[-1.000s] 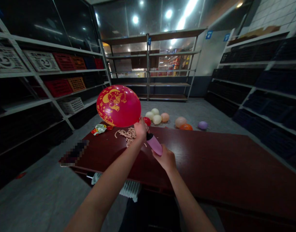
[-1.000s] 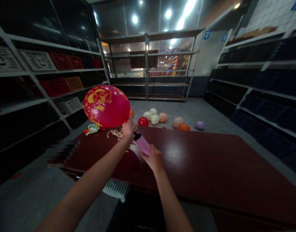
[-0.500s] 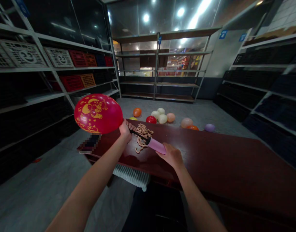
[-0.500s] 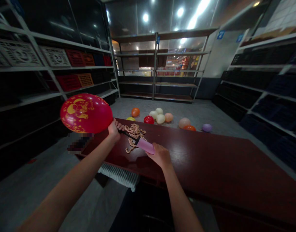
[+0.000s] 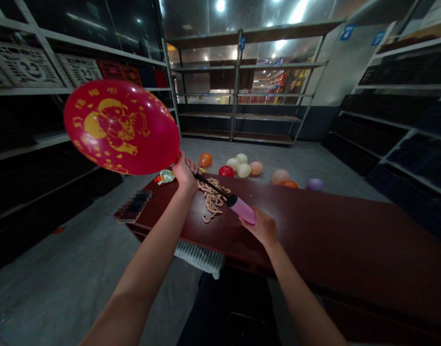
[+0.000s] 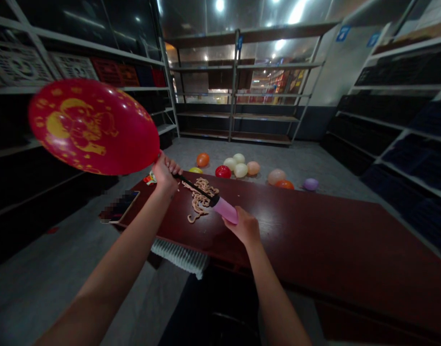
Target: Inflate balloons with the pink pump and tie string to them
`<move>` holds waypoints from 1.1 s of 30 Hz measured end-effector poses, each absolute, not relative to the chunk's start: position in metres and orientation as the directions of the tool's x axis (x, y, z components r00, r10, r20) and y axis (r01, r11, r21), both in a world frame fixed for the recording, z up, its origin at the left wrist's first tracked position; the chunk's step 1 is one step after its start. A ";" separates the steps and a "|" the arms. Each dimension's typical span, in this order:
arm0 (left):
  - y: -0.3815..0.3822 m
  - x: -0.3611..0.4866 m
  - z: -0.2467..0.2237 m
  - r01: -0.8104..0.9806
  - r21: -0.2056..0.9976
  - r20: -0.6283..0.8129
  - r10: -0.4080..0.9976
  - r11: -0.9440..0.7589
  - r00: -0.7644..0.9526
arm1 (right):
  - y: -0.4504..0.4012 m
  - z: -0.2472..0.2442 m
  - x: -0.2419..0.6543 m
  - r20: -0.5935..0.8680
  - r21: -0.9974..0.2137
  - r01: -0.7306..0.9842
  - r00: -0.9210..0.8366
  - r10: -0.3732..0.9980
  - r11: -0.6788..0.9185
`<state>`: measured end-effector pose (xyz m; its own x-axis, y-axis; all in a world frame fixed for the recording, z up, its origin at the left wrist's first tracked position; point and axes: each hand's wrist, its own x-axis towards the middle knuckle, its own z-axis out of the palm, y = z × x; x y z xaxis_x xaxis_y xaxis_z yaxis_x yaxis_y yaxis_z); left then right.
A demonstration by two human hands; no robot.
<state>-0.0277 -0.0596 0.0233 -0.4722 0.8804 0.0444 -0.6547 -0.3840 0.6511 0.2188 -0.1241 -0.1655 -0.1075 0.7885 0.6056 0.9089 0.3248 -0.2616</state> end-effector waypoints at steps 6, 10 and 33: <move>-0.050 0.023 0.019 -0.621 0.707 0.098 0.916 -0.339 -0.389 | -0.121 -0.167 0.219 0.609 -0.307 0.906 -0.050 0.792 0.293; -0.049 0.064 -0.014 -0.607 0.755 0.066 0.950 -0.248 -0.307 | -0.119 -0.169 0.219 0.608 -0.318 0.912 -0.015 0.794 0.260; -0.062 -0.036 -0.040 -0.745 0.649 -0.247 0.884 -0.154 -0.398 | -0.131 -0.159 0.212 0.605 -0.123 0.917 -0.234 0.761 0.380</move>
